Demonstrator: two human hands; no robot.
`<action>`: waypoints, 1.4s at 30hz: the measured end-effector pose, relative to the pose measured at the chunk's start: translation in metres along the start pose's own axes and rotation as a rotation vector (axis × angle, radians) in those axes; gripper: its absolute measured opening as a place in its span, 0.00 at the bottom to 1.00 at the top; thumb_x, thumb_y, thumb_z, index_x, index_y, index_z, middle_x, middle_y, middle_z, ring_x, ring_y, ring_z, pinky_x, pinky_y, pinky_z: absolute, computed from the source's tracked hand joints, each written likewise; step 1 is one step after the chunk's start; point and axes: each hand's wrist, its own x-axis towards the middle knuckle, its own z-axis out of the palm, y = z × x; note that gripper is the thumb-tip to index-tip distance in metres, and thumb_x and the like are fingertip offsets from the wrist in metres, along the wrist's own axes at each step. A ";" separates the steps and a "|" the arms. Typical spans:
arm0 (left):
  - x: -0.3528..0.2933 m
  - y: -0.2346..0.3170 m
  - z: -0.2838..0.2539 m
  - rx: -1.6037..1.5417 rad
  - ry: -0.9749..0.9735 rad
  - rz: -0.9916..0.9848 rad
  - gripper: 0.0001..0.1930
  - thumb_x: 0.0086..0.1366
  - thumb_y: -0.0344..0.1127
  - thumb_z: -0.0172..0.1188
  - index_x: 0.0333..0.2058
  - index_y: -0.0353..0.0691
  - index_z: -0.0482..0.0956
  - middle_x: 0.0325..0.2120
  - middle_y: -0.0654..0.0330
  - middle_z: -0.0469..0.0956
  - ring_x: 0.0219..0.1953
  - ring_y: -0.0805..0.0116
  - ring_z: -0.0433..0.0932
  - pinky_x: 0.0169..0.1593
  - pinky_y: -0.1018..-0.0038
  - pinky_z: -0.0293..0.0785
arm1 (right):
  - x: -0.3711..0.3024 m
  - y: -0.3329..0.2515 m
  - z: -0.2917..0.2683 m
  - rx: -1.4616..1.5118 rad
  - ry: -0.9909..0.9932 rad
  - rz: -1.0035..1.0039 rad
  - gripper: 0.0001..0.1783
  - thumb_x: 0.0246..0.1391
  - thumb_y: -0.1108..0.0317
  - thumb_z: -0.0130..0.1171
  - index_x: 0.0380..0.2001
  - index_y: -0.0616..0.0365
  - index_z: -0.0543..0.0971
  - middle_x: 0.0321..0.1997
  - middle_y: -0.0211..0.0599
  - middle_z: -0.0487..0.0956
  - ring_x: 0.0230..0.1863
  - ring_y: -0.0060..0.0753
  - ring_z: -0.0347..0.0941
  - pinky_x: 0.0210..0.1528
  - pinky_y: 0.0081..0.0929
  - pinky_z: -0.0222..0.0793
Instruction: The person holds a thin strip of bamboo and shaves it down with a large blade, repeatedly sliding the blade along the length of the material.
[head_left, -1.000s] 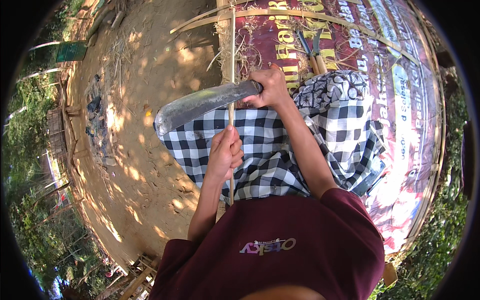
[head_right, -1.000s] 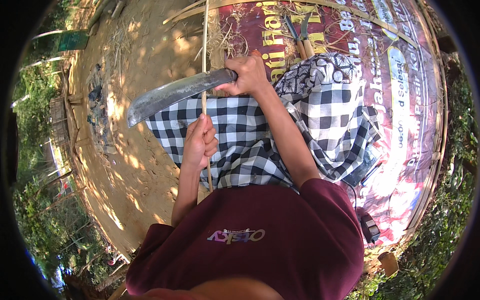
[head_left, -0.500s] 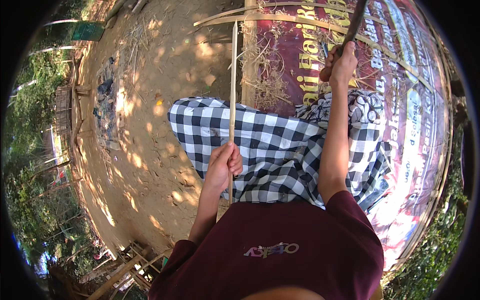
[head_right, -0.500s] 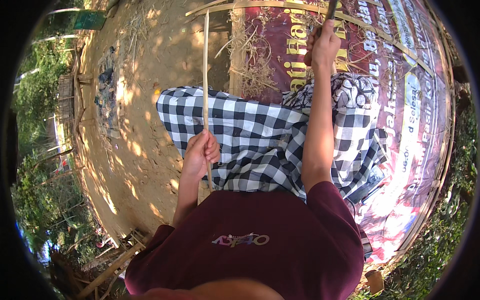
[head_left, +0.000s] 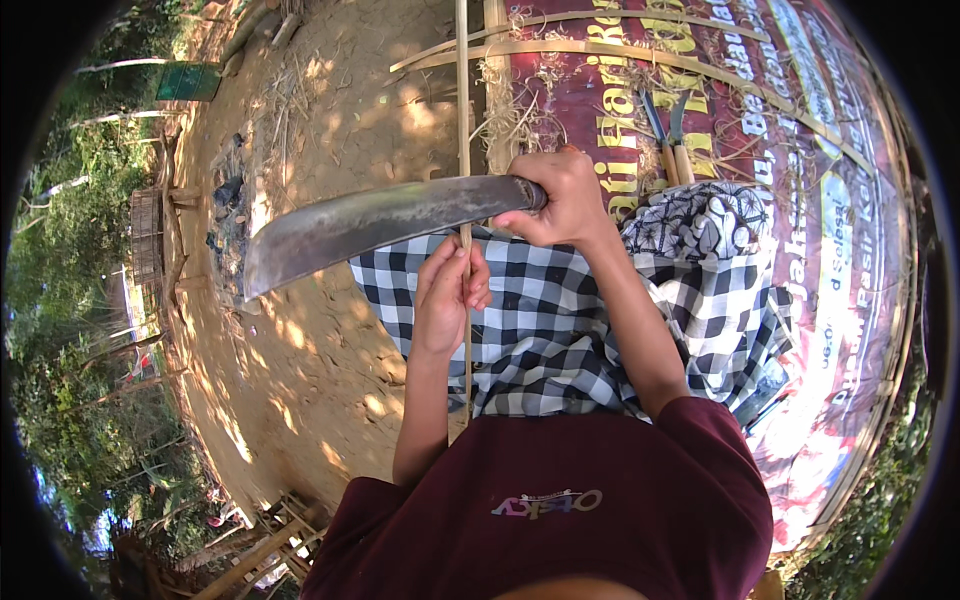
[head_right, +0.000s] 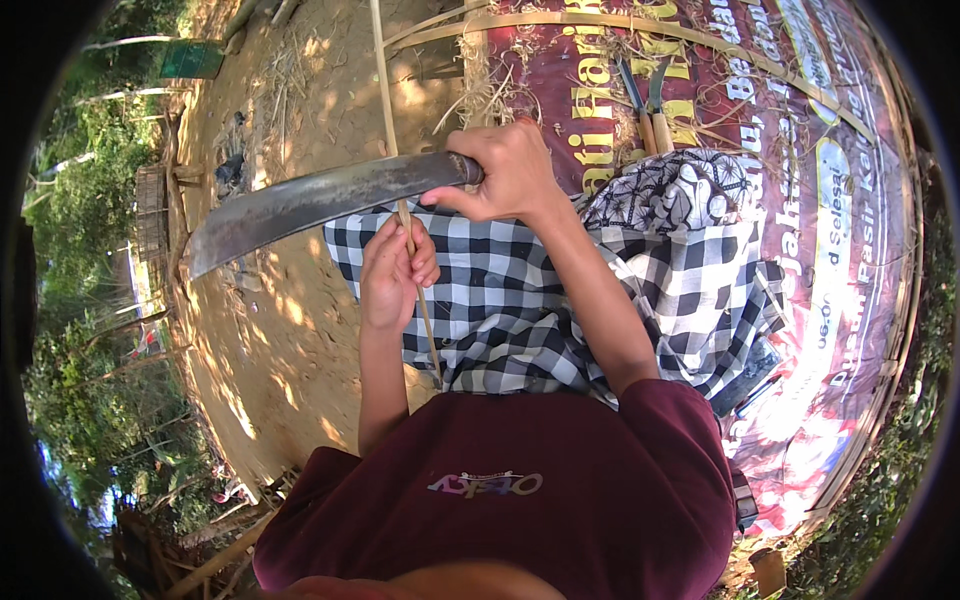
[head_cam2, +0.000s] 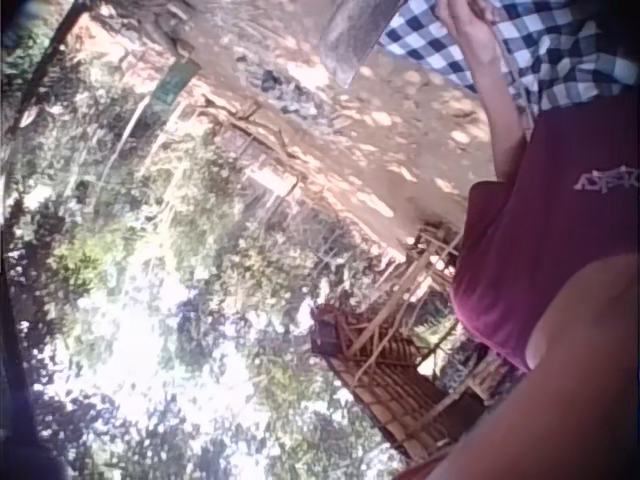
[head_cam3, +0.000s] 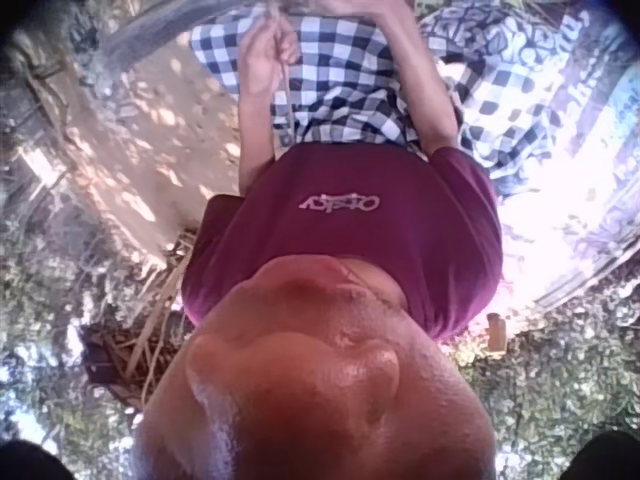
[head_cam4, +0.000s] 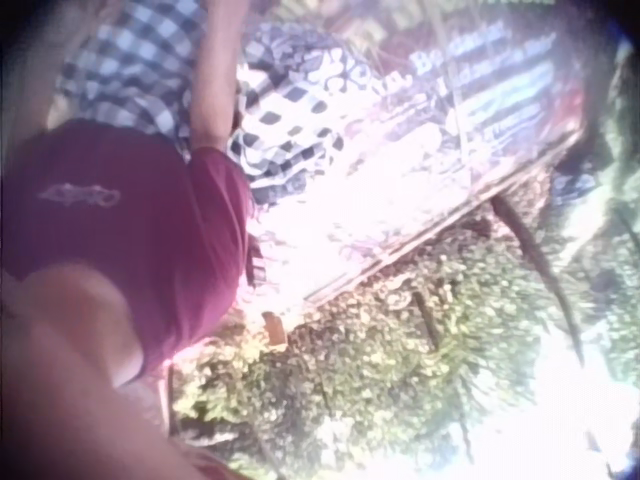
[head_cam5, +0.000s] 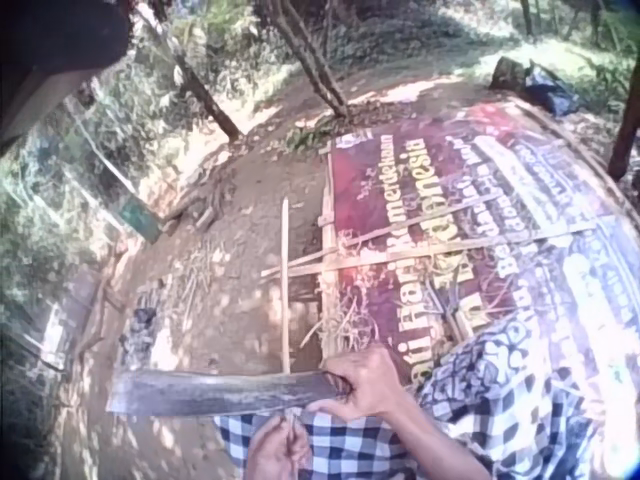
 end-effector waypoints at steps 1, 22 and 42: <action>0.002 0.002 -0.002 -0.011 -0.017 0.000 0.13 0.73 0.41 0.38 0.31 0.41 0.64 0.18 0.68 0.58 0.16 0.81 0.53 0.20 0.82 0.52 | 0.000 -0.006 0.002 -0.030 -0.034 -0.002 0.32 0.39 0.34 0.64 0.17 0.55 0.75 0.12 0.32 0.71 0.13 0.39 0.68 0.16 0.30 0.57; -0.023 0.020 0.000 1.255 0.480 0.315 0.18 0.72 0.38 0.44 0.28 0.30 0.74 0.14 0.44 0.69 0.16 0.46 0.67 0.21 0.62 0.62 | -0.016 0.000 0.031 -0.422 -0.051 0.119 0.36 0.38 0.24 0.56 0.17 0.51 0.78 0.13 0.32 0.75 0.12 0.38 0.72 0.15 0.35 0.62; -0.031 0.006 -0.027 0.115 0.171 -0.051 0.19 0.75 0.45 0.40 0.32 0.37 0.70 0.17 0.69 0.60 0.15 0.83 0.54 0.18 0.85 0.54 | -0.008 0.013 -0.007 0.115 0.043 0.520 0.29 0.53 0.43 0.58 0.22 0.63 0.79 0.09 0.35 0.65 0.12 0.28 0.64 0.17 0.30 0.57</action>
